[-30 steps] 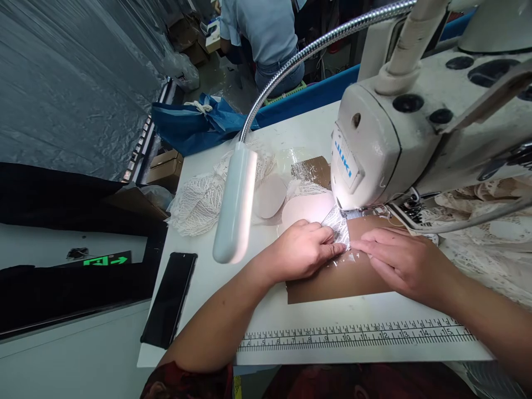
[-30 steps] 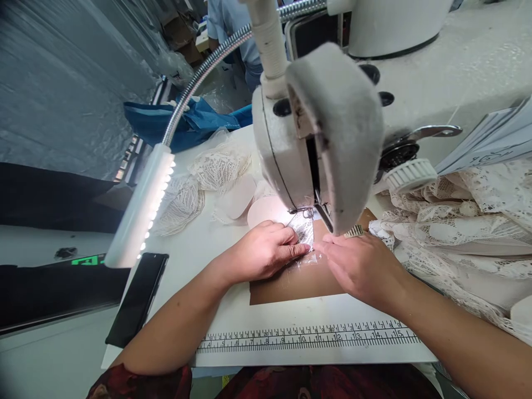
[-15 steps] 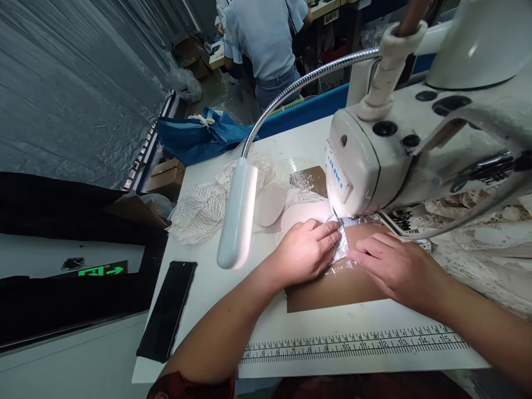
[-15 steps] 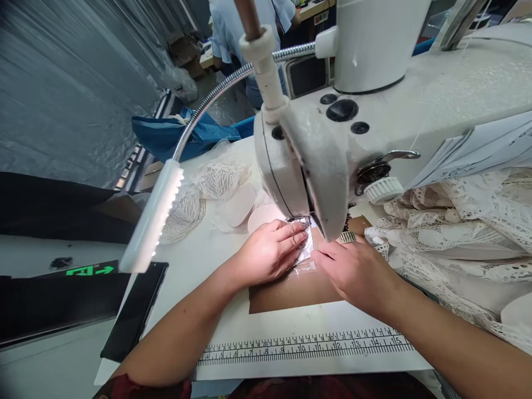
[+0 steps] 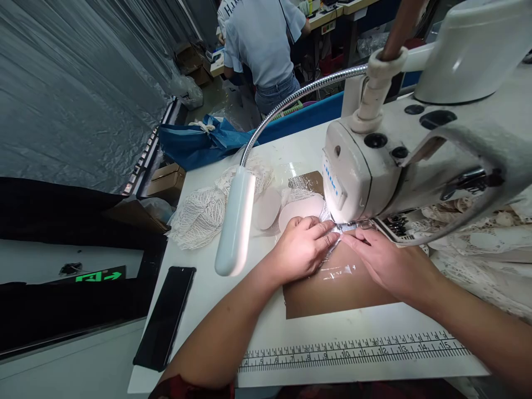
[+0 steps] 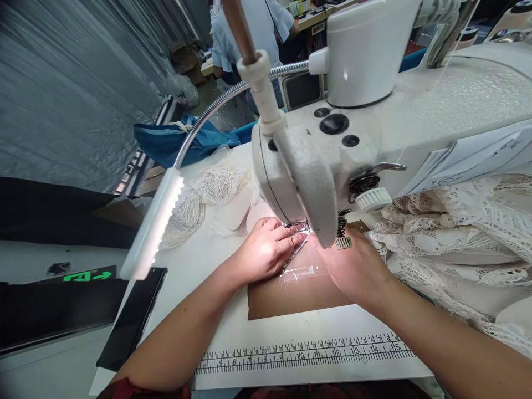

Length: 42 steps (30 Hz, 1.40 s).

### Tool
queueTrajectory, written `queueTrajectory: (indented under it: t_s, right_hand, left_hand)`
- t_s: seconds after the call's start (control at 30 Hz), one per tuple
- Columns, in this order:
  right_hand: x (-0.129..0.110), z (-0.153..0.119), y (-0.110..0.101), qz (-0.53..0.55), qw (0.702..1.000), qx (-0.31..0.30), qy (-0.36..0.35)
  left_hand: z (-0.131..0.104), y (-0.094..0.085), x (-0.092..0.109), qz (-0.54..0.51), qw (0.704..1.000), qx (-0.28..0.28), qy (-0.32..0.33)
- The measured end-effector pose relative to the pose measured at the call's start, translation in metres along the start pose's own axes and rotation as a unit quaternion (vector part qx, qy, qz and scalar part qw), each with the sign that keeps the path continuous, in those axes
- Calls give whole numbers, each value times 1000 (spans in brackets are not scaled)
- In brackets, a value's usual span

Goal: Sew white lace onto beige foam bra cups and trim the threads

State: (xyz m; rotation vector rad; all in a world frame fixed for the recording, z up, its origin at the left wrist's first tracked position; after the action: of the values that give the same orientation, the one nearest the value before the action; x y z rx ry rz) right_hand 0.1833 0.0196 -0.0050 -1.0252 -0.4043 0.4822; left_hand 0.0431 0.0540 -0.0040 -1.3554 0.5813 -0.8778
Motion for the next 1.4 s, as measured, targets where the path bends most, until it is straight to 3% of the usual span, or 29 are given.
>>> queueTrajectory:
  t_s: [0.17,0.6,0.87,0.97,1.1,1.23,1.4]
  right_hand:
    - [4,-1,5,15,999,17,39]
    - [5,-10,3,83,997,1,9]
    - [13,-14,-4,75,997,21,18]
    - [13,-16,-6,129,991,-6,22]
    - [5,-21,-6,212,977,-23,-27]
    - [-1,-22,-5,230,971,-23,-66]
    - [-2,-20,-4,244,967,-25,-62]
  left_hand:
    - [2,1,-5,11,1000,20,-17]
    - [0,0,-9,57,997,17,-51]
    - [-14,-25,8,29,984,-95,-149]
    - [-11,-27,14,-5,990,-75,-117]
    - [-4,-21,20,-69,996,-38,-50]
    - [-4,-11,22,-71,996,-30,-39]
    - [-4,-8,28,-27,999,-28,-35]
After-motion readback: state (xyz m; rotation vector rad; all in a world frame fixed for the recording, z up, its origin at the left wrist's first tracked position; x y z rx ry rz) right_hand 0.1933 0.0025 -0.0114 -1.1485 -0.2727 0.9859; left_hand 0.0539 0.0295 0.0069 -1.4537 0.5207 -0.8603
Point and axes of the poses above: each hand's wrist, its own z-axis towards the middle knuckle, its own y-axis out of the palm, x = y × z, the point moved 6 cm from there along z, towards the middle knuckle, and after that the axes turned 3 degrees about x, right-handed, at the moved point
